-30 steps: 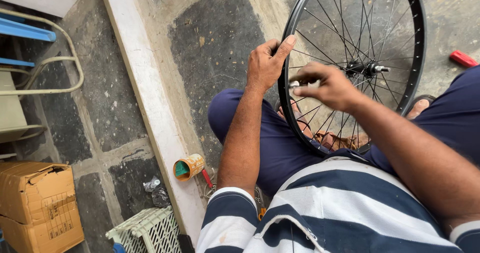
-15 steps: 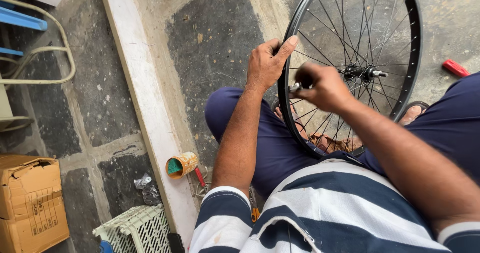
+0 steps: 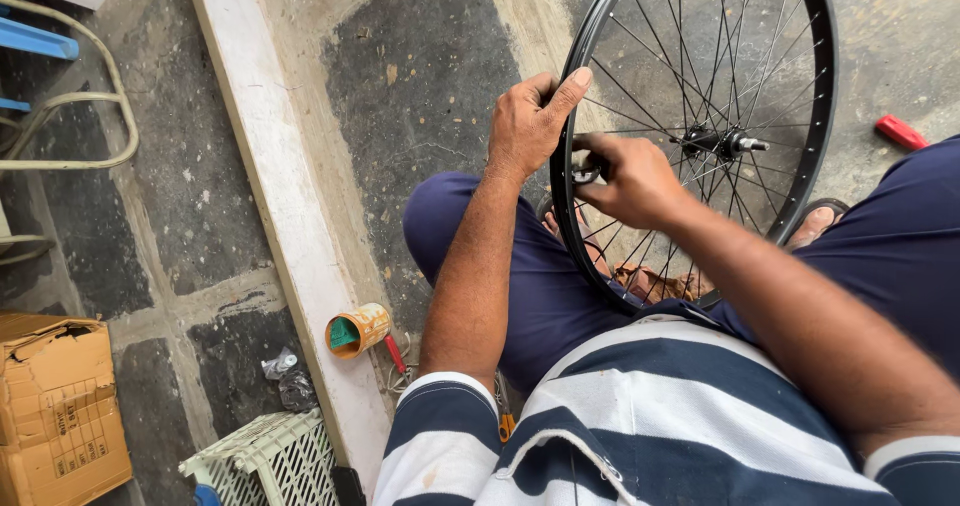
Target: The person sits on the ground and uses a spoke wrench to tighten the nipples on a bicycle wheel. They rotate the wheel to access different spokes and continue adjusting the tension throughout the clip.
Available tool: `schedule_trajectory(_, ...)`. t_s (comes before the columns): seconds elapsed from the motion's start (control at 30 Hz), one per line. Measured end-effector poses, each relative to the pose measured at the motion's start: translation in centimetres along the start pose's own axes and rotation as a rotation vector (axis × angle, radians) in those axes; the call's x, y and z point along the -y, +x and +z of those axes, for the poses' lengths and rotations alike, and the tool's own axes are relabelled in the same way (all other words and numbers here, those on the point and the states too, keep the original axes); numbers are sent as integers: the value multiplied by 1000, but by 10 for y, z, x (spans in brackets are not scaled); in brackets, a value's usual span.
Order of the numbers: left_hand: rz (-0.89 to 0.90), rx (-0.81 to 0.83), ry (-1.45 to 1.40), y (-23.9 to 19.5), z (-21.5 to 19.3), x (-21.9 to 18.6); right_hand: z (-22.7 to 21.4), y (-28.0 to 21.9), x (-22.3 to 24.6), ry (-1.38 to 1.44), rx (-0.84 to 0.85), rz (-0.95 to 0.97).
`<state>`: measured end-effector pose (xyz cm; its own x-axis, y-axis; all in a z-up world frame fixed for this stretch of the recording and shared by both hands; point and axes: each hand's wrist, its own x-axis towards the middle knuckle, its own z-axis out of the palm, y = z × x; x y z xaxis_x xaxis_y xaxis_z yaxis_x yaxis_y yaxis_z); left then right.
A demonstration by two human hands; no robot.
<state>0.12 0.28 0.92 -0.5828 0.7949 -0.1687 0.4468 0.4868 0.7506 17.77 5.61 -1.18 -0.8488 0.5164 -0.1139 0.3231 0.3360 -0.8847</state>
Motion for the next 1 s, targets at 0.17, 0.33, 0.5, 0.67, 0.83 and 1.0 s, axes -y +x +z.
schedule_trajectory(0.17,-7,-3,10,12,0,-2,-14,-13,-8,261,45,-288)
schedule_trajectory(0.33,10,-72,18,35,15,-13,-10,-11,-6,206,113,-14)
schedule_trajectory(0.5,59,56,54,12,-12,-13,-39,-23,6,165,117,-87)
schedule_trajectory(0.67,6,82,81,-11,-28,1,-31,-24,9,97,-195,-370)
schedule_trajectory(0.83,53,104,57,-11,-26,0,-2,-7,-3,242,-184,-229)
schedule_trajectory(1.0,-60,103,11,-6,-20,5,8,4,-15,765,3,87)
